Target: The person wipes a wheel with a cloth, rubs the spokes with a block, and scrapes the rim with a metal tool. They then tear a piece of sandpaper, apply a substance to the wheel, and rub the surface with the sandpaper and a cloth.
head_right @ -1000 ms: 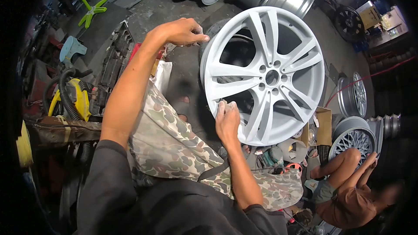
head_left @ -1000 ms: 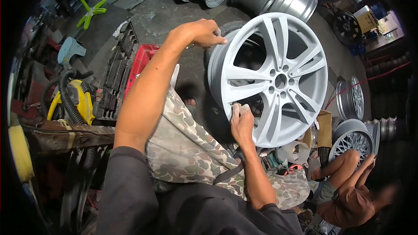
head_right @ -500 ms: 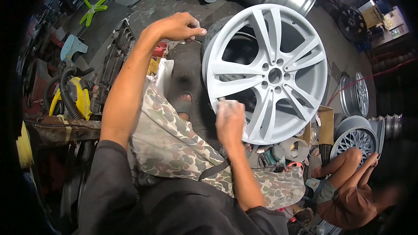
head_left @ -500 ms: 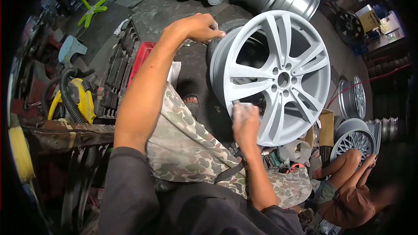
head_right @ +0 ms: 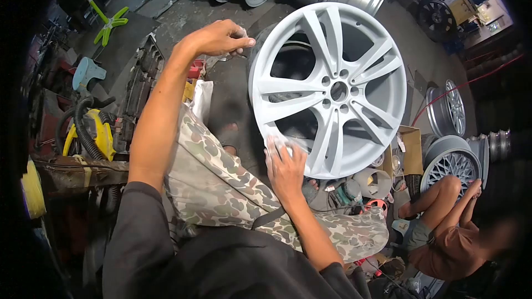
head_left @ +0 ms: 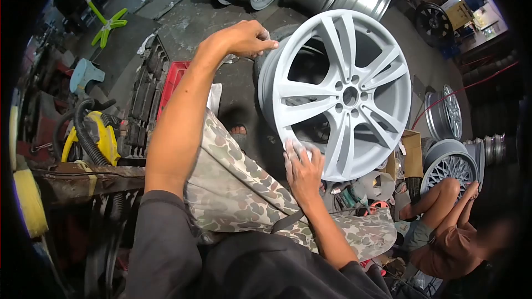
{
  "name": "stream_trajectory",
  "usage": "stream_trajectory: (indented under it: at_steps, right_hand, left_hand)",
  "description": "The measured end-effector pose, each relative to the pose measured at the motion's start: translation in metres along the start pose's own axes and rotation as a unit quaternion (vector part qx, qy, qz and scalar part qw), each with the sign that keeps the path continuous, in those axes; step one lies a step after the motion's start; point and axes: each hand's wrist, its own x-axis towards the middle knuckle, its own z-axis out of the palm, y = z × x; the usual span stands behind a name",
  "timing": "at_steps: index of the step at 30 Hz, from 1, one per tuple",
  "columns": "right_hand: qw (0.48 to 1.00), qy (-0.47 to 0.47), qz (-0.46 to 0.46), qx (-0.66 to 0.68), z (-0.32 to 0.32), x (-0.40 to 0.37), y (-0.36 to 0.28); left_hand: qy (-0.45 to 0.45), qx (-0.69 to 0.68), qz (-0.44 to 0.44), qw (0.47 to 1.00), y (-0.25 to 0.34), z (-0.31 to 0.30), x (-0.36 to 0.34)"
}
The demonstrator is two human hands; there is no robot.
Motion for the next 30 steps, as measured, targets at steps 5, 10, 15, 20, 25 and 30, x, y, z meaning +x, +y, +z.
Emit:
stream_trajectory:
  at_steps: [5,10,15,20,25,30]
  right_hand:
    - [1.0,0.022,0.008,0.014,0.008,-0.002,0.002]
    - [0.994,0.014,0.078,0.072,0.008,-0.01,0.006]
    - [0.98,-0.155,0.098,0.08,-0.069,-0.072,0.074]
    - [0.988,-0.11,0.105,0.023,-0.083,-0.062,0.088]
    - [0.995,-0.088,0.055,0.003,-0.04,-0.067,0.077]
    - [0.988,-0.107,0.106,0.02,-0.026,-0.05,0.077]
  left_hand:
    - [0.009,0.063,0.037,0.997,-0.002,0.0,0.012]
    - [0.065,0.021,0.122,0.99,0.017,0.009,-0.003]
    - [0.057,0.026,0.109,0.992,0.032,0.014,-0.017]
    - [0.074,0.043,0.188,0.978,0.055,0.043,-0.023]
    - [-0.125,0.124,0.251,0.952,0.092,0.119,-0.053]
    - [-0.257,0.264,0.258,0.893,0.078,0.205,-0.09]
